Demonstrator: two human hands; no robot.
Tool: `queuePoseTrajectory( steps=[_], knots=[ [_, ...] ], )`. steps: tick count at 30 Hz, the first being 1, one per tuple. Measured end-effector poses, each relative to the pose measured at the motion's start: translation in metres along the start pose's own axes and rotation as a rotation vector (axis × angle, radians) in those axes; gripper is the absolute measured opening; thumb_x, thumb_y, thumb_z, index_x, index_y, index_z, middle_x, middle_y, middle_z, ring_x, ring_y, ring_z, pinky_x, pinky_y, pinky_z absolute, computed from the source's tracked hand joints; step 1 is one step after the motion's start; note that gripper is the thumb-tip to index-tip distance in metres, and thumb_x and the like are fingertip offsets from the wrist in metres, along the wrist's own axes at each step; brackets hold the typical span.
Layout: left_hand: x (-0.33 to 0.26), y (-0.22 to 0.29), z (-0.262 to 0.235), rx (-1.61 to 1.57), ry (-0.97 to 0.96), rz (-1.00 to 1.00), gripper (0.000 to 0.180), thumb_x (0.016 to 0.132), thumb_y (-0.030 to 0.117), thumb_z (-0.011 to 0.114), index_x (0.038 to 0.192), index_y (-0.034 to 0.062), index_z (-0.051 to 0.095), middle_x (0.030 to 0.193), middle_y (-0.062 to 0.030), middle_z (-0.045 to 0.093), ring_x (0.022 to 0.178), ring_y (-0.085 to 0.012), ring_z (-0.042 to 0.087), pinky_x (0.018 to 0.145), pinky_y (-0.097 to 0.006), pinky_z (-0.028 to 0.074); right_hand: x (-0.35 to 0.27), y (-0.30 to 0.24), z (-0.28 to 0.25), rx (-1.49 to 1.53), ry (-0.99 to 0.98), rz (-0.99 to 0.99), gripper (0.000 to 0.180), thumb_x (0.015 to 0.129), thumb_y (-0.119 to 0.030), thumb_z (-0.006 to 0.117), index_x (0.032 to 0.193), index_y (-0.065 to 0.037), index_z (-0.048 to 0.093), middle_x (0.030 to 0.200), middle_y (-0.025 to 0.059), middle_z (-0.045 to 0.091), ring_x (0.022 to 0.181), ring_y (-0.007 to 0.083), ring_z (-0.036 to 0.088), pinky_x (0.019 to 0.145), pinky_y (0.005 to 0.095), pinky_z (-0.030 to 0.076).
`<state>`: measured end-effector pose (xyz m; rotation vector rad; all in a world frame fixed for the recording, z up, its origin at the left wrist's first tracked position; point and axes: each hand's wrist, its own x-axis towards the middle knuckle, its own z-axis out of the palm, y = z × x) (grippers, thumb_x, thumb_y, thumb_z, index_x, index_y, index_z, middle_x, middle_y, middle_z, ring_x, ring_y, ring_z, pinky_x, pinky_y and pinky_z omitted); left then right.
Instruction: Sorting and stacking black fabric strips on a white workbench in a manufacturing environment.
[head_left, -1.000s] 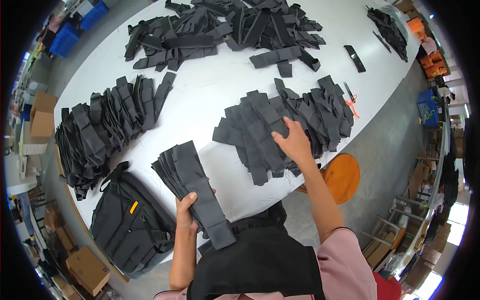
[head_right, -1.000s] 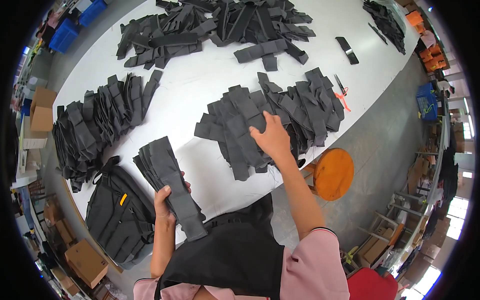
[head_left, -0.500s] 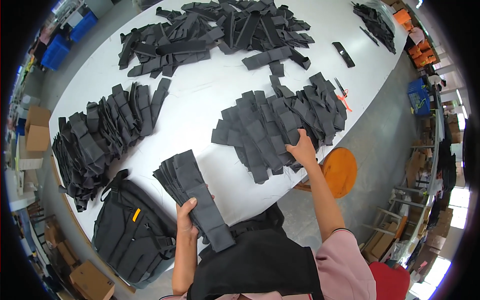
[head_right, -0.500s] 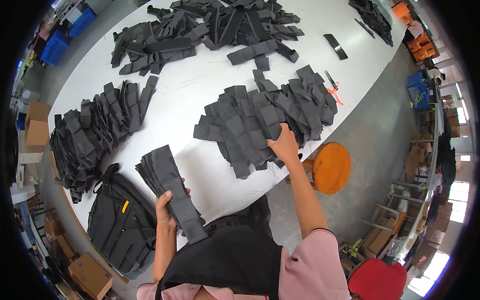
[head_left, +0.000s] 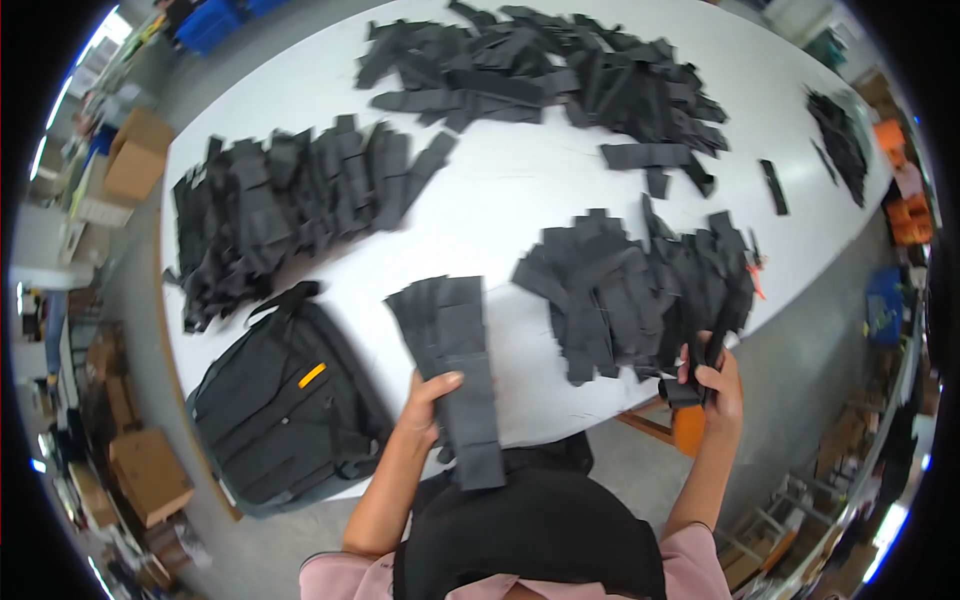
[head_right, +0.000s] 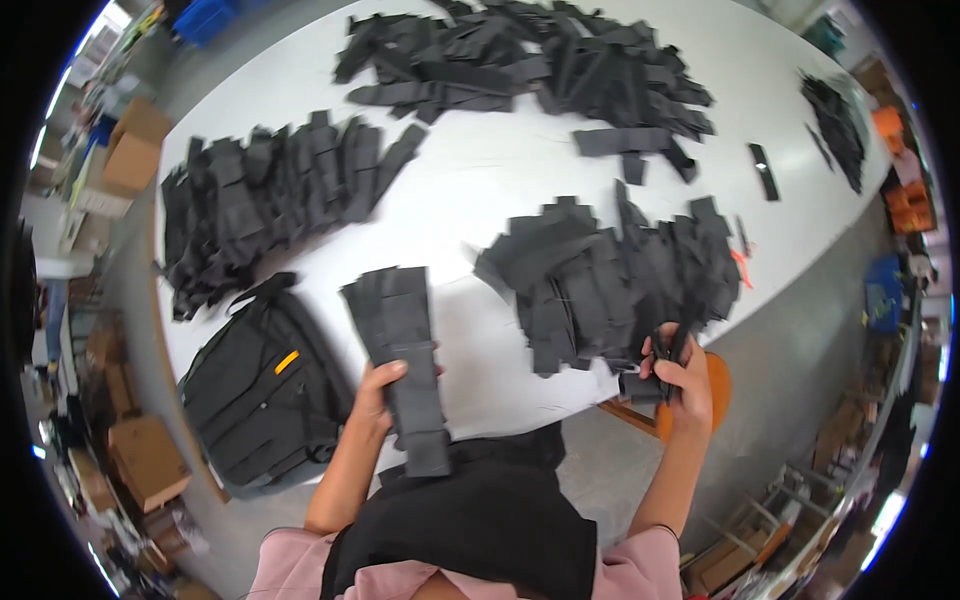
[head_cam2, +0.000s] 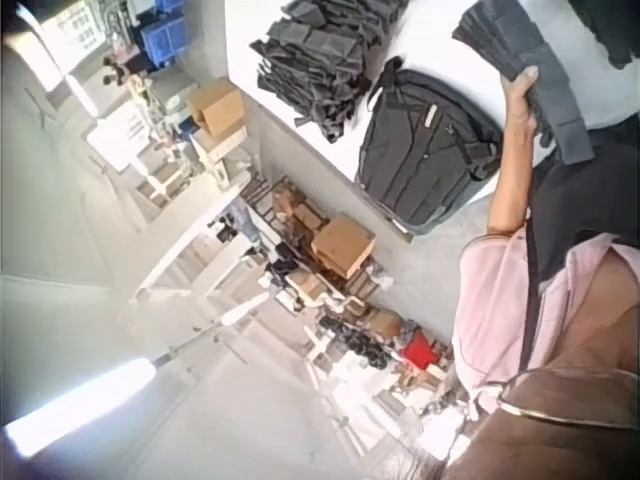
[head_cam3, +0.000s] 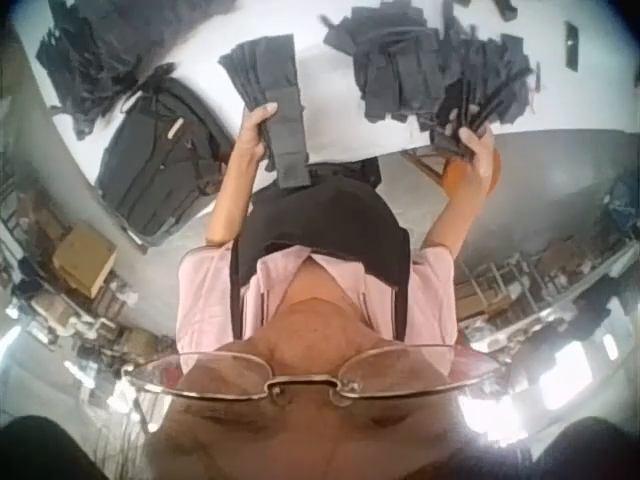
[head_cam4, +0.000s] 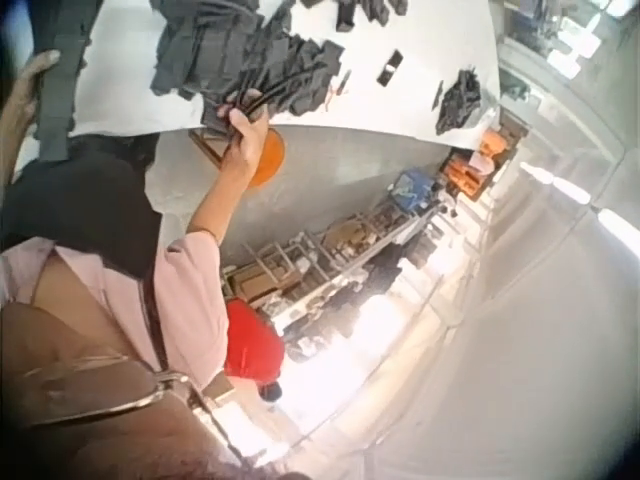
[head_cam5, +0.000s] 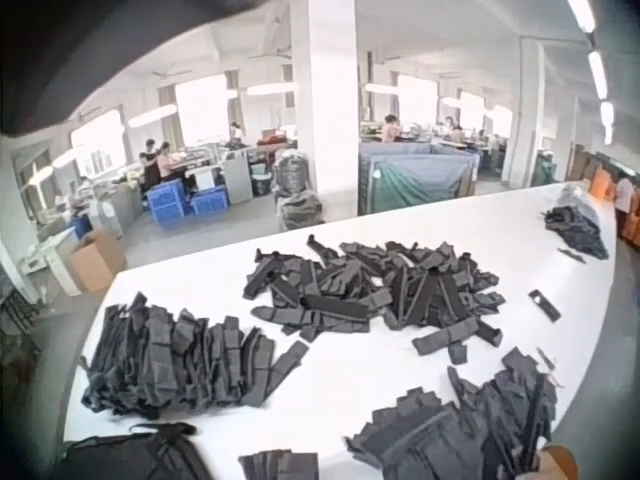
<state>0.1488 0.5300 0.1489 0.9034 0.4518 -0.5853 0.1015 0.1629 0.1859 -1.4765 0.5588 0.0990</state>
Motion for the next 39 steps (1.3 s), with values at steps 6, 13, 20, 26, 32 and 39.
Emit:
queuePoseTrajectory(
  steps=[6,13,20,26,32,39],
  knots=[
    [0.022,0.000,0.000,0.043,0.161,0.061,0.060,0.068,0.009,0.070,0.118,-0.0009,0.040,0.101,-0.0123,0.057,0.088,-0.0192,0.058,0.076,-0.033,0.050,0.004,0.030,0.142,0.068,-0.453,0.229,0.048,0.070,-0.013,0.072,0.108,0.001,0.046,0.095,0.0132,0.061,0.086,0.0213,0.063,0.081,0.0312,0.046],
    [0.018,0.048,-0.016,0.317,0.198,0.203,0.064,0.066,0.007,0.070,0.120,-0.0001,0.037,0.107,-0.0140,0.054,0.096,-0.0191,0.055,0.082,-0.030,0.047,0.011,0.048,0.192,0.145,-0.598,0.429,0.056,0.071,-0.013,0.070,0.118,0.002,0.043,0.099,0.0114,0.060,0.092,0.0180,0.059,0.085,0.0284,0.043],
    [0.000,-0.008,-0.070,-0.218,-0.225,-0.203,0.070,0.060,0.018,0.065,0.122,-0.0056,0.043,0.102,-0.0219,0.060,0.084,-0.0292,0.062,0.076,-0.038,0.051,0.005,0.028,0.184,-0.177,-0.723,0.398,0.055,0.071,-0.016,0.072,0.115,0.001,0.042,0.098,0.0128,0.059,0.083,0.0221,0.063,0.078,0.0300,0.048],
    [0.012,0.024,-0.107,-0.514,-0.270,-0.043,0.057,0.062,0.026,0.060,0.105,-0.0092,0.054,0.094,-0.0286,0.061,0.083,-0.0355,0.063,0.076,-0.040,0.053,0.060,0.030,0.275,-0.060,-1.346,0.386,0.056,0.079,-0.028,0.069,0.119,-0.001,0.041,0.107,0.0101,0.051,0.100,0.0177,0.052,0.081,0.0312,0.047],
    [0.020,0.148,-0.088,-0.157,0.003,0.205,0.045,0.067,0.022,0.058,0.101,-0.0085,0.057,0.089,-0.0247,0.063,0.078,-0.0317,0.064,0.072,-0.037,0.055,0.159,0.051,0.341,-0.622,-0.693,-0.675,0.047,0.079,-0.021,0.061,0.121,-0.004,0.049,0.121,0.0132,0.049,0.113,0.0273,0.046,0.093,0.0367,0.038],
    [0.098,0.280,-0.050,0.375,0.153,0.309,0.054,0.067,0.011,0.069,0.112,-0.0029,0.045,0.093,-0.0134,0.058,0.079,-0.0218,0.062,0.070,-0.035,0.054,0.165,0.078,0.345,-1.390,-0.786,-1.013,0.034,0.072,-0.005,0.054,0.107,-0.008,0.057,0.111,0.0051,0.052,0.105,0.0246,0.046,0.080,0.0331,0.038]
  ],
)
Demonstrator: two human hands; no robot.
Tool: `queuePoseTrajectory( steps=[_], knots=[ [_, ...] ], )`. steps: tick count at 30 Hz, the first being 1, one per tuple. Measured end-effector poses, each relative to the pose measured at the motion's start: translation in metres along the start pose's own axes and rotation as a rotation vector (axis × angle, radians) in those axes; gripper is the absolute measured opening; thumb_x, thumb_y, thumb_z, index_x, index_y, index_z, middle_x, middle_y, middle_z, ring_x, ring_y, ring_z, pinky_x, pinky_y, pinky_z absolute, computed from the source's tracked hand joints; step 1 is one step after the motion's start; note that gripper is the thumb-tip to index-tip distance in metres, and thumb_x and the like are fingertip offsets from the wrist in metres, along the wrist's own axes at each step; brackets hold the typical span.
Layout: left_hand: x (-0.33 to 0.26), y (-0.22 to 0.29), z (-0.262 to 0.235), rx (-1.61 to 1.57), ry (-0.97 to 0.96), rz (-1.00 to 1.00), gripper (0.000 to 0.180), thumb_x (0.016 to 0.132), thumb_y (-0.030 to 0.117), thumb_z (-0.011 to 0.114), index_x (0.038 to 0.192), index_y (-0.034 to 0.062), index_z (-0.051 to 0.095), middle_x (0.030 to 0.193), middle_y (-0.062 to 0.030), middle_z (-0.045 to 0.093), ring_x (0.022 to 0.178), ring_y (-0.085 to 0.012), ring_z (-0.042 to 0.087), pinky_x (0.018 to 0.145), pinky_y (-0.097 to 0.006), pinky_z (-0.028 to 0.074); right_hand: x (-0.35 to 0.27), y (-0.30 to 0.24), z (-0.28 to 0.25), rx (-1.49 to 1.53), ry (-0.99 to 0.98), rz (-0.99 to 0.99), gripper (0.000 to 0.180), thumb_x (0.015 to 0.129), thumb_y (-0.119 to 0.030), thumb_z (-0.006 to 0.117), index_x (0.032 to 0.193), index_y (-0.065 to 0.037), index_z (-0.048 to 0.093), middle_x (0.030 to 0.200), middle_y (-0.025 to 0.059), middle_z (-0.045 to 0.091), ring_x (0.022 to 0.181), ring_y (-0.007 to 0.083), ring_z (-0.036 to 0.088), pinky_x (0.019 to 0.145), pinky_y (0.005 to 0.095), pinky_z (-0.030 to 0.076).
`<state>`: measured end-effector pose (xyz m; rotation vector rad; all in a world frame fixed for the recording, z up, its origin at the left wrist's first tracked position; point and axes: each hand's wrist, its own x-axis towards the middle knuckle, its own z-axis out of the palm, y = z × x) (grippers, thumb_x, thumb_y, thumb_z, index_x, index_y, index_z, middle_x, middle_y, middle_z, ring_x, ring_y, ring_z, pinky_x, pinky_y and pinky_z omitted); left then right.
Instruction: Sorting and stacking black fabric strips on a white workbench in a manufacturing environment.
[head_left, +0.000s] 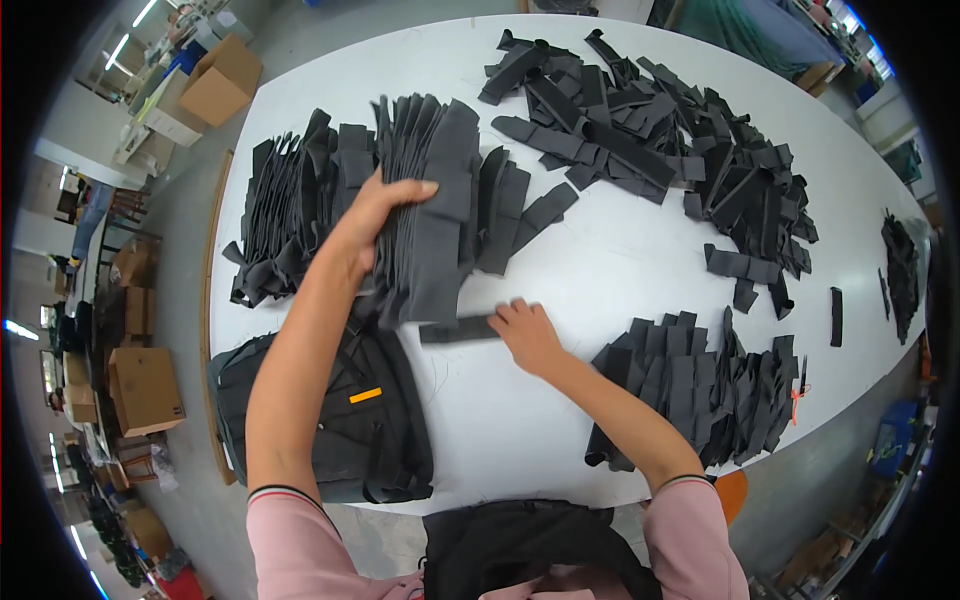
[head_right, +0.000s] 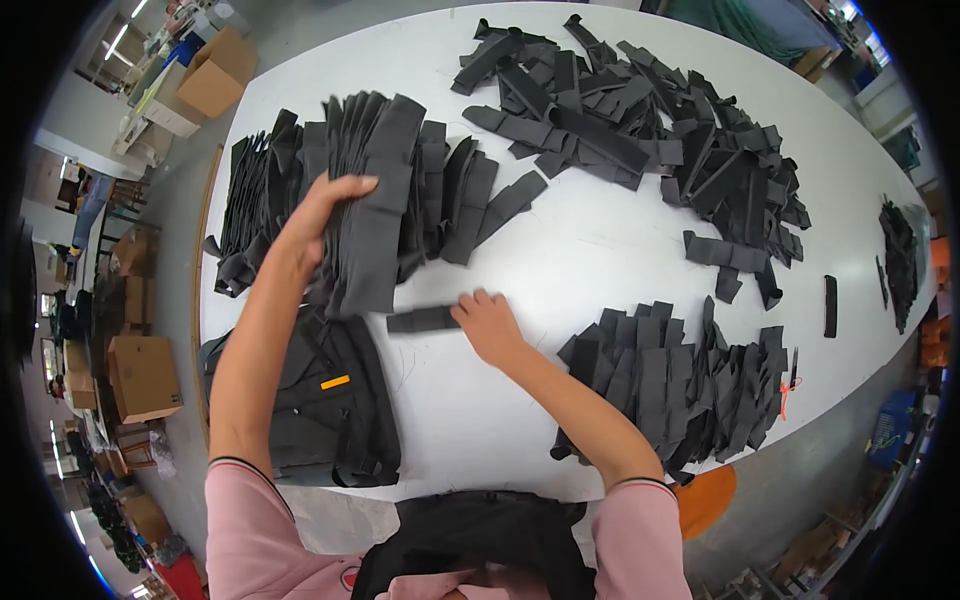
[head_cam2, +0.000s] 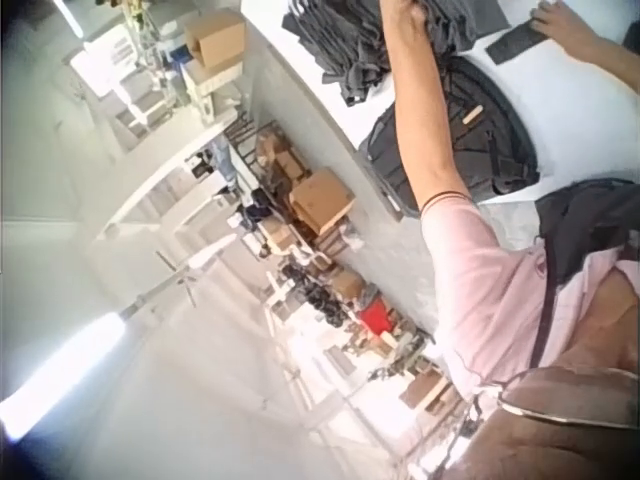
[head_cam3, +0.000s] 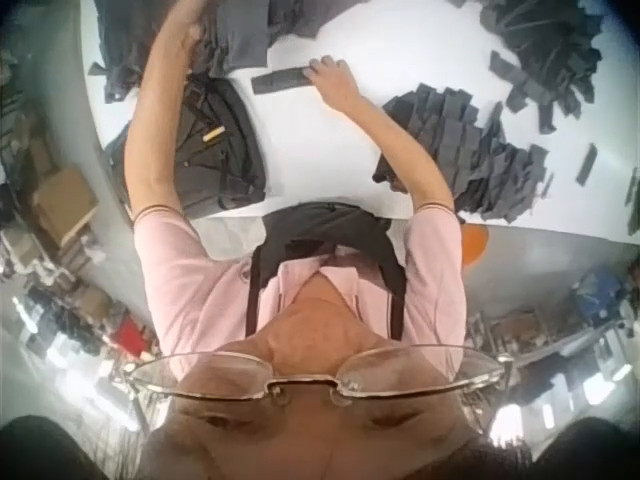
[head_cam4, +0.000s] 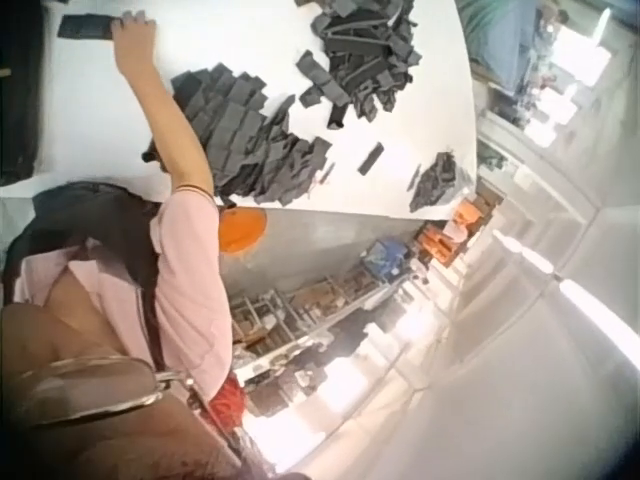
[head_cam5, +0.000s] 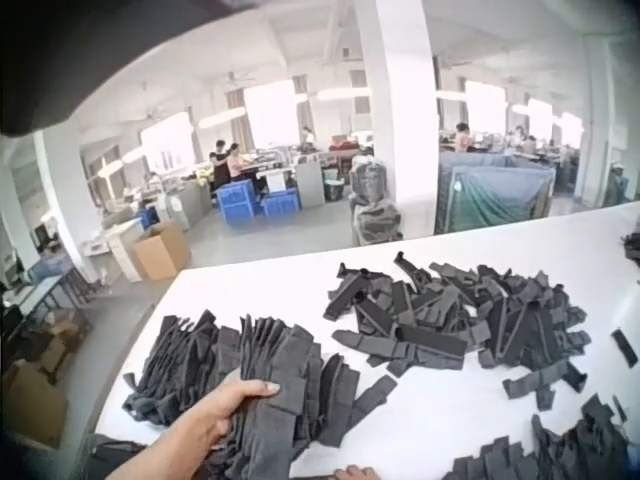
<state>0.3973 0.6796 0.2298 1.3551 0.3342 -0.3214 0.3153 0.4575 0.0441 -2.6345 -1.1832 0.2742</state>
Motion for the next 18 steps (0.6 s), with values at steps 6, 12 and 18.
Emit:
queuePoseTrajectory(
  steps=[6,12,18],
  knots=[
    [0.089,-0.028,-0.018,0.450,0.371,0.129,0.090,0.064,0.019,0.077,0.133,-0.0025,0.024,0.116,-0.0212,0.051,0.100,-0.0287,0.057,0.083,-0.036,0.049,-0.074,0.016,-0.032,0.033,-0.097,-0.073,0.034,0.071,-0.007,0.061,0.106,-0.008,0.057,0.114,0.0090,0.050,0.108,0.0270,0.045,0.085,0.0350,0.038],
    [0.103,-0.054,0.013,0.990,0.586,0.212,0.106,0.064,0.043,0.075,0.141,0.0060,0.012,0.139,-0.0257,0.027,0.117,-0.0401,0.044,0.097,-0.043,0.038,0.031,0.021,-0.073,0.728,0.578,0.218,0.063,0.077,-0.029,0.066,0.131,-0.009,0.040,0.135,0.0179,0.034,0.124,0.0351,0.032,0.101,0.0432,0.029],
    [0.080,-0.039,0.048,1.374,0.497,0.212,0.089,0.068,0.037,0.074,0.140,0.0210,0.024,0.145,-0.0188,0.018,0.117,-0.0380,0.044,0.090,-0.049,0.041,0.099,0.015,-0.049,0.525,0.343,0.291,0.074,0.076,-0.049,0.061,0.133,-0.007,0.037,0.141,0.0130,0.029,0.130,0.0335,0.025,0.100,0.0534,0.020]
  ],
)
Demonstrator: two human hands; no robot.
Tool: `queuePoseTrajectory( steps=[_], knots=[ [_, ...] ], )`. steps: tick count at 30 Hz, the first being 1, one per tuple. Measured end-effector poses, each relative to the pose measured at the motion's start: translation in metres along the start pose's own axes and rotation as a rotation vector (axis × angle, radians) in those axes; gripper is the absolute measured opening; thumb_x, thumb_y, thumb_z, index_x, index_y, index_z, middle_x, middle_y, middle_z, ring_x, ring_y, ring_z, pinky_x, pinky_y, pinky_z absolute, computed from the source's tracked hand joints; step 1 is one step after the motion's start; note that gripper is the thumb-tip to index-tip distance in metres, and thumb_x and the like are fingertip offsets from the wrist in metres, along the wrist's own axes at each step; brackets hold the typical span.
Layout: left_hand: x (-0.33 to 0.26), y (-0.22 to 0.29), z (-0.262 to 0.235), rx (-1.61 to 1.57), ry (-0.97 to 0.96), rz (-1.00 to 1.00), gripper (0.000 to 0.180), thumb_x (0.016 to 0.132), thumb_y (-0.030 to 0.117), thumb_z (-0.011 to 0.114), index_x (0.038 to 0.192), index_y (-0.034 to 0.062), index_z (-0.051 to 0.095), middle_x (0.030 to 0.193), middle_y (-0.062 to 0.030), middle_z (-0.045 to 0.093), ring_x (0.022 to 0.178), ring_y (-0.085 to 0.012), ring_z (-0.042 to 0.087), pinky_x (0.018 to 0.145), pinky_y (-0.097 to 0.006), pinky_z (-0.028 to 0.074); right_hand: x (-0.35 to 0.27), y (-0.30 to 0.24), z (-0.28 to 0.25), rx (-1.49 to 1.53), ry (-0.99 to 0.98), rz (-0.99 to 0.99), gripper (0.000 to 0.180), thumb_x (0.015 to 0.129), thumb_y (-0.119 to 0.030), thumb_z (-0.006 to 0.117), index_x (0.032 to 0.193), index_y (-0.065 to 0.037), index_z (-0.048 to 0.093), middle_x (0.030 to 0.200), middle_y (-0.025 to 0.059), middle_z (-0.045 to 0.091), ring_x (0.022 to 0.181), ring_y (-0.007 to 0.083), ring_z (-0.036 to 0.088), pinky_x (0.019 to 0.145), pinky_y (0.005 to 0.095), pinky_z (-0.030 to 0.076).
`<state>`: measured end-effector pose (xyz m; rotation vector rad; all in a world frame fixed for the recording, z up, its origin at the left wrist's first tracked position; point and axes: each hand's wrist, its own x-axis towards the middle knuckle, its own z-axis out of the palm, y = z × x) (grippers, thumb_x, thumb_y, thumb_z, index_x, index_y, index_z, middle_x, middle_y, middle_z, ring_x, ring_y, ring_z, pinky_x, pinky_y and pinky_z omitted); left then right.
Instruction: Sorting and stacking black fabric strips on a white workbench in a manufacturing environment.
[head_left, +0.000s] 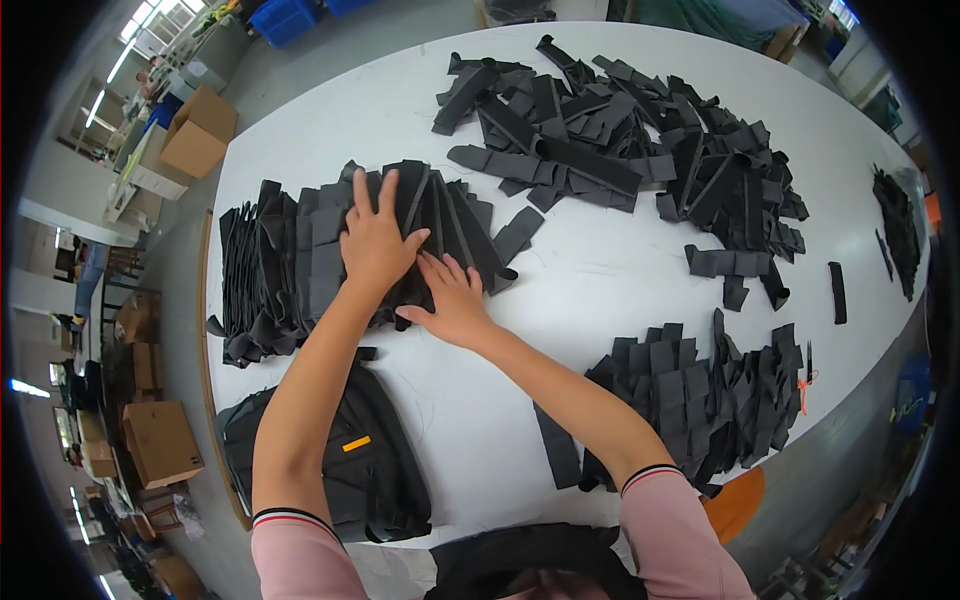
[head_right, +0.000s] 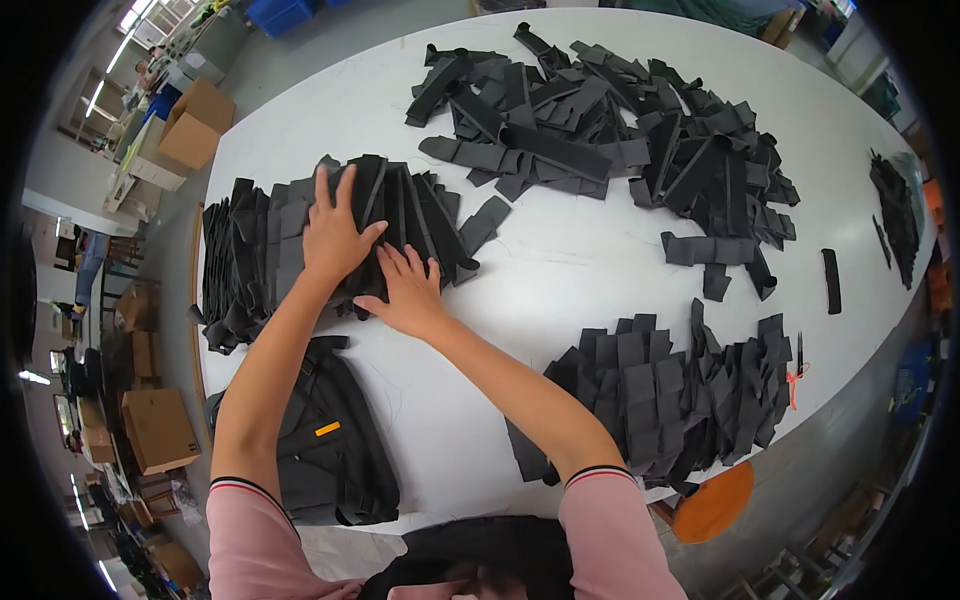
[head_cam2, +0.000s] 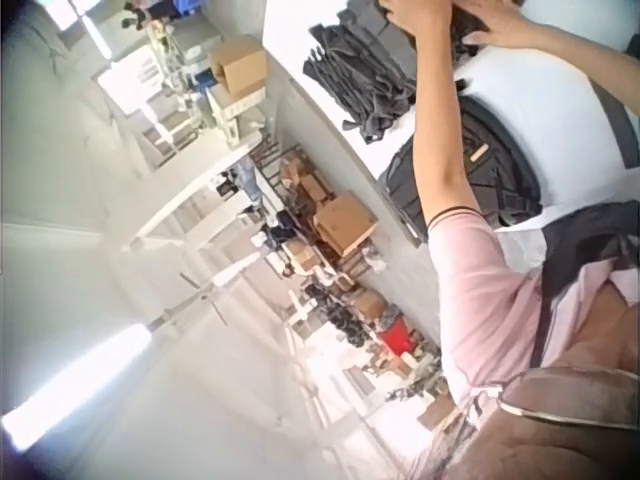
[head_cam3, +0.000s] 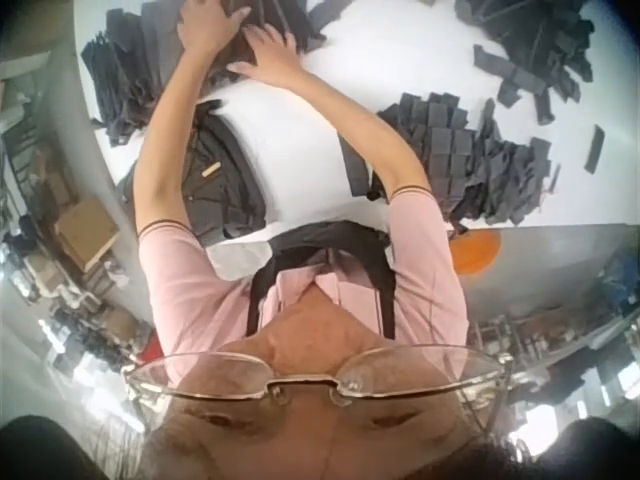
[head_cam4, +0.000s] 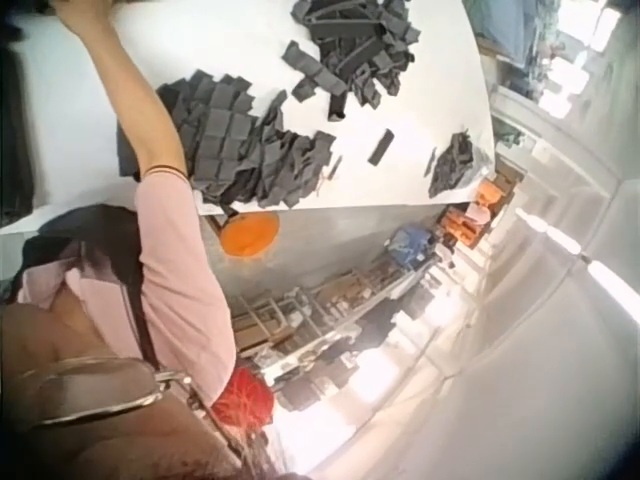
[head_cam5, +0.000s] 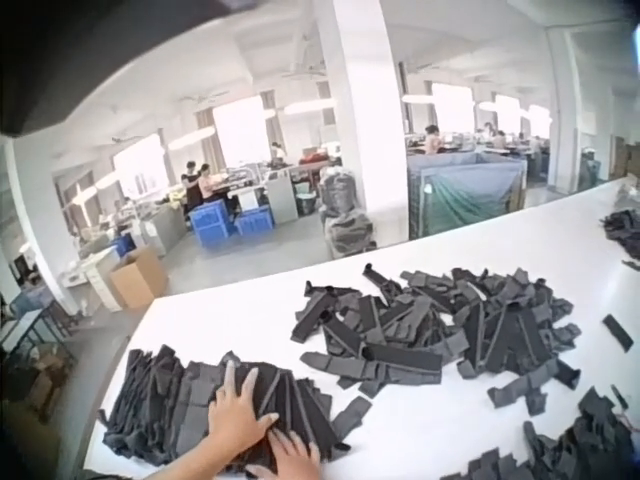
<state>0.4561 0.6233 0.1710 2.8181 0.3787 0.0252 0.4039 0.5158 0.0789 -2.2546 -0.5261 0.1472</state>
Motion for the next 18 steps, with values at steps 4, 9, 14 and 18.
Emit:
queuePoseTrajectory(
  steps=[4,9,14,18],
  knots=[
    [0.004,-0.029,-0.004,0.438,0.314,0.563,0.061,0.068,0.034,0.072,0.124,0.0233,0.051,0.142,-0.0146,0.029,0.129,-0.0328,0.029,0.099,-0.054,0.023,0.010,0.000,-0.016,0.023,0.524,-0.121,0.065,0.073,-0.039,0.066,0.125,-0.007,0.045,0.133,0.0178,0.038,0.123,0.0373,0.033,0.096,0.0506,0.027],
    [0.018,-0.074,0.030,0.392,0.360,0.377,0.054,0.078,0.048,0.057,0.127,0.0263,0.049,0.139,-0.0184,0.034,0.132,-0.0388,0.023,0.100,-0.066,0.008,0.032,0.051,0.017,0.235,0.205,0.396,0.094,0.071,-0.065,0.058,0.140,-0.010,0.025,0.142,0.0280,0.019,0.131,0.0407,0.021,0.103,0.0538,0.017],
    [0.006,-0.064,0.013,0.081,0.325,0.372,0.057,0.084,0.050,0.049,0.132,0.0194,0.043,0.143,-0.0215,0.023,0.132,-0.0388,0.022,0.104,-0.059,0.012,0.045,0.039,0.048,0.185,0.142,0.318,0.098,0.070,-0.062,0.062,0.141,-0.008,0.022,0.141,0.0302,0.018,0.130,0.0436,0.022,0.105,0.0488,0.021],
    [-0.034,-0.056,-0.070,0.111,0.459,0.485,0.060,0.078,0.046,0.060,0.129,0.0178,0.045,0.142,-0.0205,0.026,0.133,-0.0391,0.020,0.103,-0.058,0.014,0.049,0.045,0.038,0.222,0.120,0.355,0.102,0.069,-0.060,0.064,0.140,-0.002,0.020,0.141,0.0322,0.017,0.131,0.0439,0.020,0.106,0.0471,0.020]
  ],
)
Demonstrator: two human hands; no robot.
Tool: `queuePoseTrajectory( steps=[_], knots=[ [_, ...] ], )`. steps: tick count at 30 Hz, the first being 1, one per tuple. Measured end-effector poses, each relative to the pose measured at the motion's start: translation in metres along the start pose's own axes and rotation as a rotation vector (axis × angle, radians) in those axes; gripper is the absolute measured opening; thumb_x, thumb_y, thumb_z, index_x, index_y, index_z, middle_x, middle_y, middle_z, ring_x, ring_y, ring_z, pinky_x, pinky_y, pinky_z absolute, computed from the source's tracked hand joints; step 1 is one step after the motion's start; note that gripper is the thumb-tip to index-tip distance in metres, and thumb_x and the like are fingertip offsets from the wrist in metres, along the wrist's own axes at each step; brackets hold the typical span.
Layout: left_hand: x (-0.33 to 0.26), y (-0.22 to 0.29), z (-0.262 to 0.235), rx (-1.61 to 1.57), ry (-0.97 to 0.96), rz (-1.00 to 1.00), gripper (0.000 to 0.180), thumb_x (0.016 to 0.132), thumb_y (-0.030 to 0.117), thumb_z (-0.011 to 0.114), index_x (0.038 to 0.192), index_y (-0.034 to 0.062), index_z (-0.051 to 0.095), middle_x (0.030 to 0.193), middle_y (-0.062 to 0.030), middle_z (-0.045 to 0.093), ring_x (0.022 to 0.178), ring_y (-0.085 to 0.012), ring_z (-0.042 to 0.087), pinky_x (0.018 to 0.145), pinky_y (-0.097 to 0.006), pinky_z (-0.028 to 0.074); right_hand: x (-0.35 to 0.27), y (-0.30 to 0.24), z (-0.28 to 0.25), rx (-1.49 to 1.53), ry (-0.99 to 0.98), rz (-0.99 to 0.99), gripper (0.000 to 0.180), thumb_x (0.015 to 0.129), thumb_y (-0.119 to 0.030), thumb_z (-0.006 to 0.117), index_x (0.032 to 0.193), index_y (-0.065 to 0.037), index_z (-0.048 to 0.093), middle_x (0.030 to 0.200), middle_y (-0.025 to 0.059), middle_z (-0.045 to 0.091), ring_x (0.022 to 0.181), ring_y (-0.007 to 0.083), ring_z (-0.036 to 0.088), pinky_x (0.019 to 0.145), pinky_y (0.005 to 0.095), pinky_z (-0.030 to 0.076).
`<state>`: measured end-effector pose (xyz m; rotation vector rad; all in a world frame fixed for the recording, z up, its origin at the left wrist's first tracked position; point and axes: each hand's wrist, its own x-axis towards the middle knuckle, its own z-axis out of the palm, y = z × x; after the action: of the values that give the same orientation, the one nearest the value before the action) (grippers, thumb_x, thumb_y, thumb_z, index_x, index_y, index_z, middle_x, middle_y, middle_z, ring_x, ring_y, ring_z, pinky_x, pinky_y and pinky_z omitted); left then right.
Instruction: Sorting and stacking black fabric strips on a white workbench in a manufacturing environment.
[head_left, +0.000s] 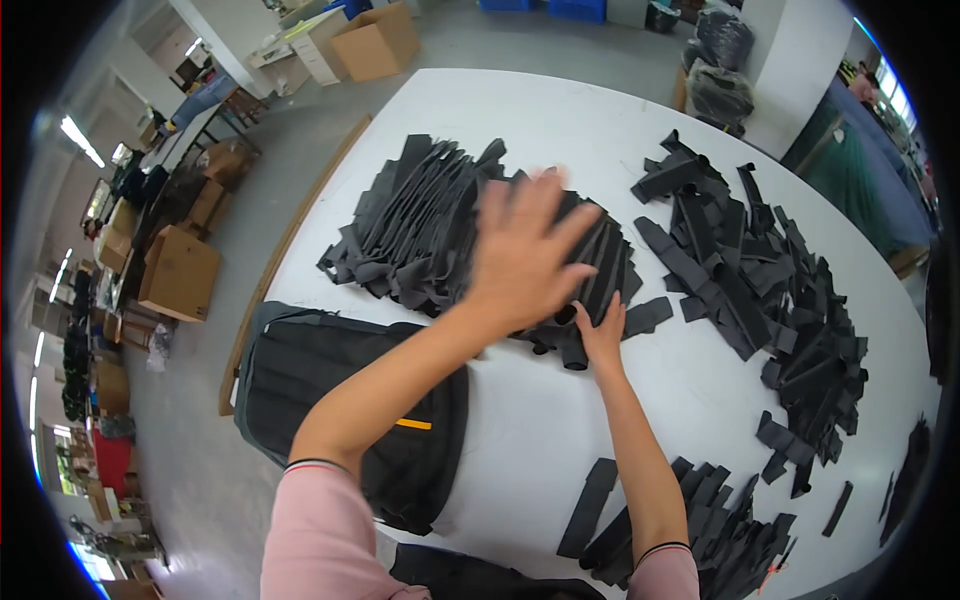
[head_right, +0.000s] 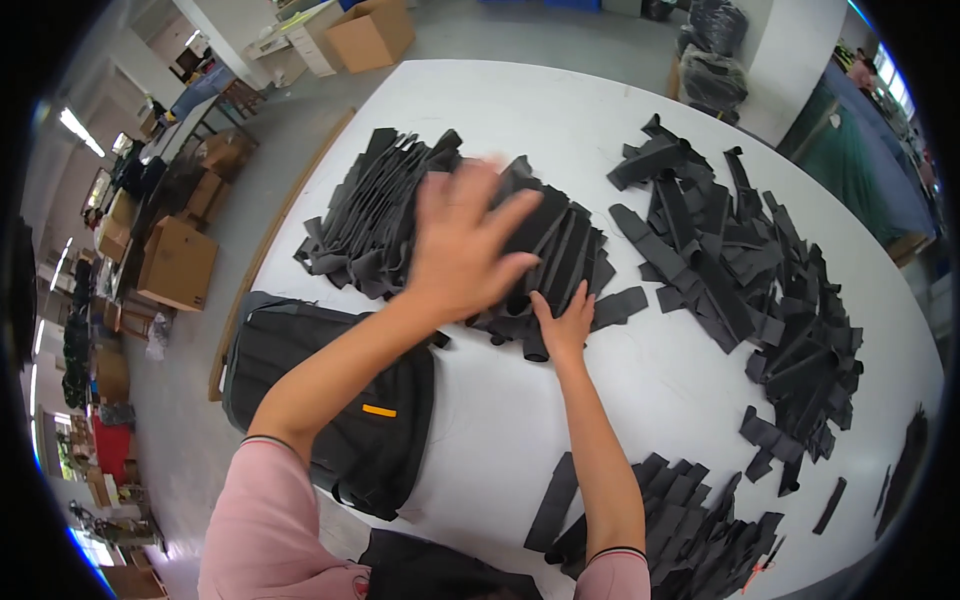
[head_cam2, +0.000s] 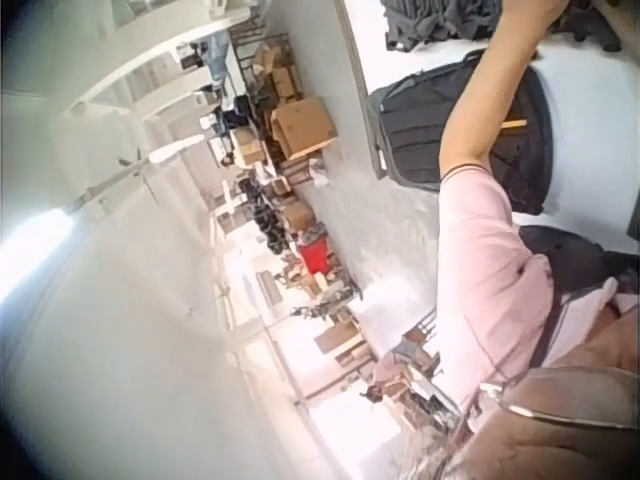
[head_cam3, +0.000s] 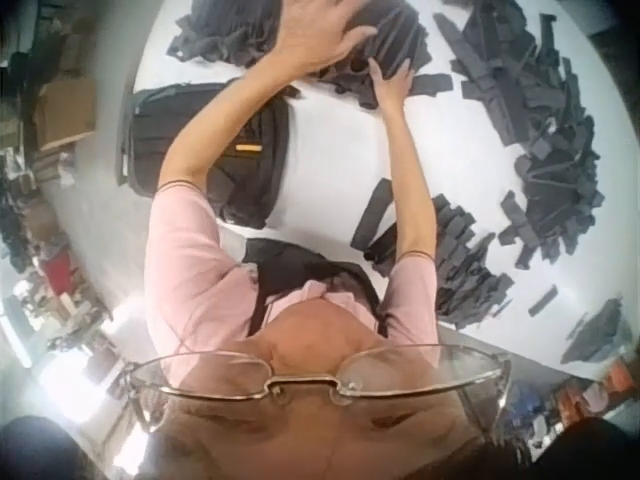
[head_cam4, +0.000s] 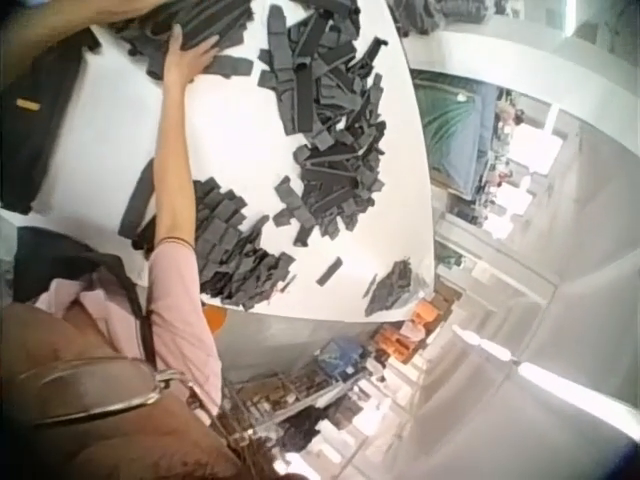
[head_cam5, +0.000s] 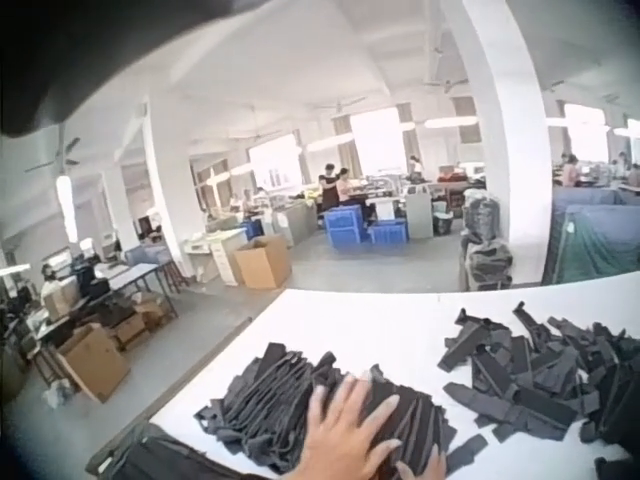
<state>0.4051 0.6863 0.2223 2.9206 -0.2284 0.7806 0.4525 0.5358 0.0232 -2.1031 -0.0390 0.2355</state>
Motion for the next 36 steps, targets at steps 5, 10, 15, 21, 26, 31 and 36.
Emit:
queuePoseTrajectory(
  steps=[5,10,15,21,26,31,36],
  knots=[
    [-0.063,-0.104,-0.025,0.281,-0.008,-0.577,0.069,0.074,0.049,0.062,0.134,0.0245,0.039,0.142,-0.0193,0.028,0.130,-0.0394,0.027,0.101,-0.058,0.020,-0.003,-0.026,0.022,0.048,-0.051,-0.037,0.109,0.069,-0.064,0.062,0.141,0.001,0.013,0.141,0.0334,0.014,0.133,0.0435,0.015,0.108,0.0455,0.016],
    [-0.066,-0.151,-0.016,0.098,-0.172,-0.654,0.070,0.076,0.055,0.058,0.136,0.0267,0.036,0.140,-0.0200,0.032,0.127,-0.0358,0.035,0.099,-0.048,0.033,-0.002,-0.041,0.035,0.153,-0.128,0.018,0.111,0.068,-0.064,0.063,0.140,0.003,0.011,0.140,0.0348,0.012,0.132,0.0446,0.014,0.108,0.0443,0.017],
    [-0.067,-0.183,-0.017,0.122,-0.249,-0.651,0.071,0.076,0.059,0.054,0.137,0.0270,0.035,0.142,-0.0201,0.029,0.128,-0.0376,0.033,0.100,-0.049,0.031,-0.005,-0.058,0.057,0.160,-0.176,0.045,0.110,0.069,-0.067,0.059,0.141,0.000,0.011,0.142,0.0312,0.012,0.132,0.0450,0.013,0.108,0.0476,0.015],
    [-0.066,-0.220,-0.002,0.059,-0.205,-0.511,0.065,0.083,0.056,0.050,0.137,0.0217,0.037,0.139,-0.0251,0.030,0.130,-0.0382,0.029,0.104,-0.044,0.026,-0.018,-0.044,0.030,0.217,-0.093,-0.002,0.100,0.074,-0.061,0.058,0.141,-0.001,0.014,0.143,0.0282,0.015,0.133,0.0417,0.013,0.108,0.0463,0.015],
    [-0.072,-0.270,-0.007,0.068,-0.210,-0.475,0.062,0.087,0.057,0.043,0.137,0.0215,0.036,0.140,-0.0241,0.031,0.132,-0.0373,0.025,0.106,-0.042,0.022,-0.108,-0.008,-0.045,0.278,0.028,-0.158,0.074,0.081,-0.031,0.064,0.137,0.000,0.025,0.140,0.0211,0.026,0.131,0.0346,0.024,0.106,0.0405,0.025],
    [-0.059,-0.218,-0.038,0.300,-0.091,-0.534,0.061,0.088,0.058,0.039,0.137,0.0207,0.037,0.142,-0.0216,0.028,0.132,-0.0359,0.026,0.106,-0.044,0.022,-0.270,0.048,-0.110,-0.166,0.064,-0.117,0.065,0.075,-0.014,0.067,0.131,-0.002,0.036,0.124,0.0197,0.042,0.113,0.0345,0.040,0.094,0.0414,0.034],
    [-0.086,-0.006,-0.026,-0.310,0.250,-0.066,0.044,0.085,0.019,0.060,0.123,0.0003,0.047,0.133,-0.0187,0.040,0.126,-0.0309,0.035,0.104,-0.041,0.026,-0.324,0.080,-0.083,-0.578,0.182,0.008,0.071,0.071,-0.016,0.067,0.133,-0.004,0.035,0.122,0.0181,0.042,0.110,0.0355,0.039,0.090,0.0409,0.033]
  ],
)
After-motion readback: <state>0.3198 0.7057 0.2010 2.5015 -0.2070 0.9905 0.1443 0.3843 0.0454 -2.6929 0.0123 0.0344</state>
